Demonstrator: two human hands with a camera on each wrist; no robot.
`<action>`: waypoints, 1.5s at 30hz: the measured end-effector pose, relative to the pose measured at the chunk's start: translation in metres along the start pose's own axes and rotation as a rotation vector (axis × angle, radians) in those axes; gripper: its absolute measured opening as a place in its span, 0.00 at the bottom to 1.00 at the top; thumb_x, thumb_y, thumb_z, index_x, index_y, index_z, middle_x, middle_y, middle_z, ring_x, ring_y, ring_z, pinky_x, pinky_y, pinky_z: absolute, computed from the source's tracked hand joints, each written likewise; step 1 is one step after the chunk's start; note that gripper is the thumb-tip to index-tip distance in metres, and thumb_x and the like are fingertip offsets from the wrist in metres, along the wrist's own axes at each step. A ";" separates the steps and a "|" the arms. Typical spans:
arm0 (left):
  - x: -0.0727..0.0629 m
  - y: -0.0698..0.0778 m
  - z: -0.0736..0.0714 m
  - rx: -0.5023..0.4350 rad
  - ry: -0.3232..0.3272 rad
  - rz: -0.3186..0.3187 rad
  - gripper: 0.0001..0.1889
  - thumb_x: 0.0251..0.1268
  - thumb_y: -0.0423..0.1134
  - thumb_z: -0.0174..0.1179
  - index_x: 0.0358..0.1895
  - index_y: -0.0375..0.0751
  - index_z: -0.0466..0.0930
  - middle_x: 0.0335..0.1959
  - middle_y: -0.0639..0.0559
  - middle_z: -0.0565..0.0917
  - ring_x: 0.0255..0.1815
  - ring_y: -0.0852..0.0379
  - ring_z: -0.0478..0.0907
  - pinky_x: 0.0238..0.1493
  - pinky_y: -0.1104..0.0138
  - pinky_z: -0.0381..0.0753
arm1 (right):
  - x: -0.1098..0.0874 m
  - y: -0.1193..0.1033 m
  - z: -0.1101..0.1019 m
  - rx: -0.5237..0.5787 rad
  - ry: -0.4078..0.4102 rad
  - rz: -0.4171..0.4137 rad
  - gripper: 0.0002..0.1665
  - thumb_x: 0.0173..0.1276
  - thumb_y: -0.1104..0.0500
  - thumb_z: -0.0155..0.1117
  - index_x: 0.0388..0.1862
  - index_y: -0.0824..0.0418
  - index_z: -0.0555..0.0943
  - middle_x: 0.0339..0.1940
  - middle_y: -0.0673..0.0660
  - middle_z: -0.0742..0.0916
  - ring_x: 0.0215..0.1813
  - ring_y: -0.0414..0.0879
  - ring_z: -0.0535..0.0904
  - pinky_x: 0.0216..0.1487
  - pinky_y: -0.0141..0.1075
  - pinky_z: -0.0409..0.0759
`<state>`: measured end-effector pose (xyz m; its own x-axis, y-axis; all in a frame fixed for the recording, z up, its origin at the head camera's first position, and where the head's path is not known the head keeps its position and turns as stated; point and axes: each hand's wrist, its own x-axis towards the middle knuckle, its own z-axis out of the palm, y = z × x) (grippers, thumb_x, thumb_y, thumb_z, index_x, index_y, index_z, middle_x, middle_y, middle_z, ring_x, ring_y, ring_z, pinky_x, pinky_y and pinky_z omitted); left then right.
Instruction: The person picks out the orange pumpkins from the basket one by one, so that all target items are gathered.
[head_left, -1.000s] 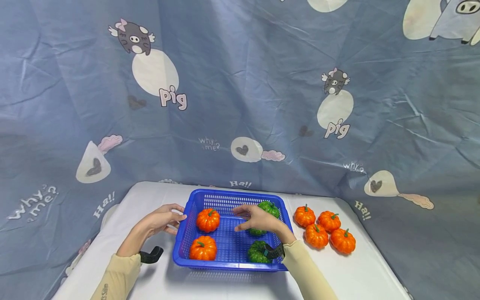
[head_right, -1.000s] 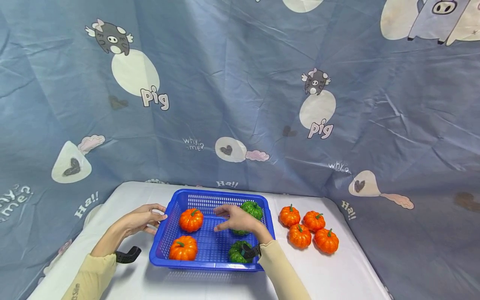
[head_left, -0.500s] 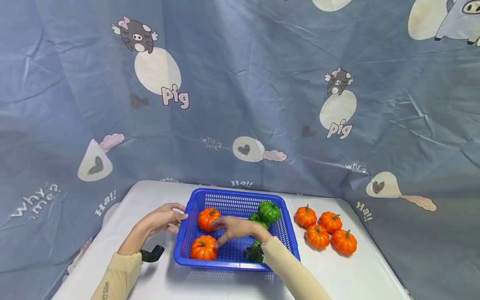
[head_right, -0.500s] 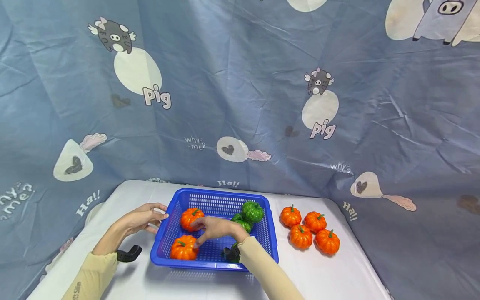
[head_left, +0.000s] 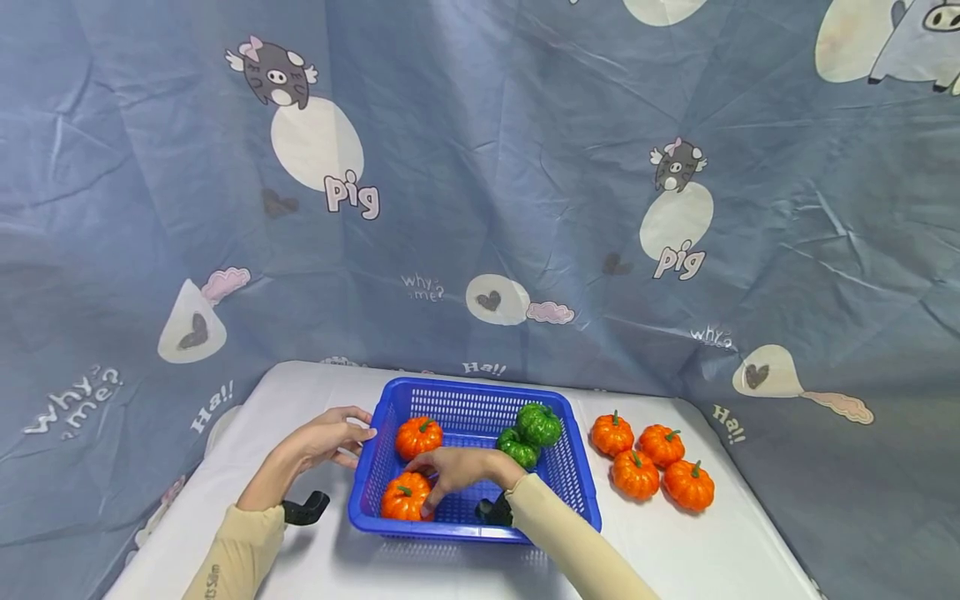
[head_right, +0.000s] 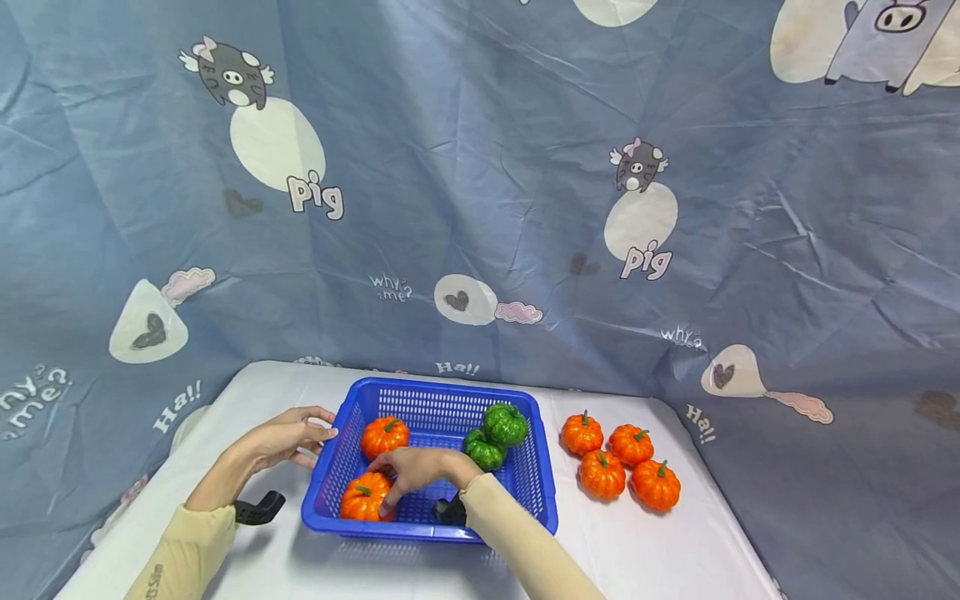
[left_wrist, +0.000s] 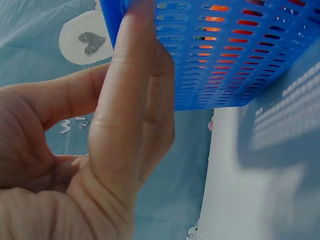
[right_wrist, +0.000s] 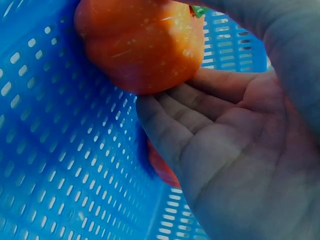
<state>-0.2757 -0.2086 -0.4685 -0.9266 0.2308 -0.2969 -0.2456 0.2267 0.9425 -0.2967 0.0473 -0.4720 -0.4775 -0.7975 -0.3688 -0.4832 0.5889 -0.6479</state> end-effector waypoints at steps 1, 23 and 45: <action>0.000 0.000 0.000 0.000 -0.002 0.002 0.21 0.67 0.38 0.58 0.57 0.30 0.65 0.33 0.46 0.83 0.32 0.54 0.82 0.37 0.57 0.87 | -0.001 0.000 0.000 0.001 0.009 0.000 0.38 0.55 0.57 0.75 0.64 0.58 0.72 0.55 0.47 0.82 0.56 0.34 0.76 0.61 0.27 0.73; 0.000 0.000 0.002 0.001 -0.014 -0.002 0.22 0.67 0.38 0.58 0.58 0.30 0.64 0.34 0.45 0.83 0.32 0.53 0.82 0.37 0.57 0.87 | -0.119 0.016 -0.044 0.166 0.488 0.031 0.37 0.54 0.57 0.74 0.64 0.62 0.73 0.54 0.56 0.83 0.54 0.48 0.79 0.56 0.42 0.82; 0.001 0.000 -0.002 -0.004 -0.032 0.014 0.24 0.67 0.39 0.58 0.59 0.29 0.62 0.35 0.45 0.83 0.33 0.53 0.82 0.39 0.56 0.87 | -0.302 0.140 -0.032 0.274 0.846 0.627 0.47 0.62 0.49 0.67 0.68 0.77 0.60 0.65 0.76 0.71 0.63 0.65 0.70 0.62 0.54 0.73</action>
<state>-0.2774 -0.2100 -0.4687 -0.9203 0.2641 -0.2886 -0.2339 0.2198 0.9471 -0.2436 0.3750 -0.4300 -0.9835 0.0449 -0.1753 0.1526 0.7266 -0.6699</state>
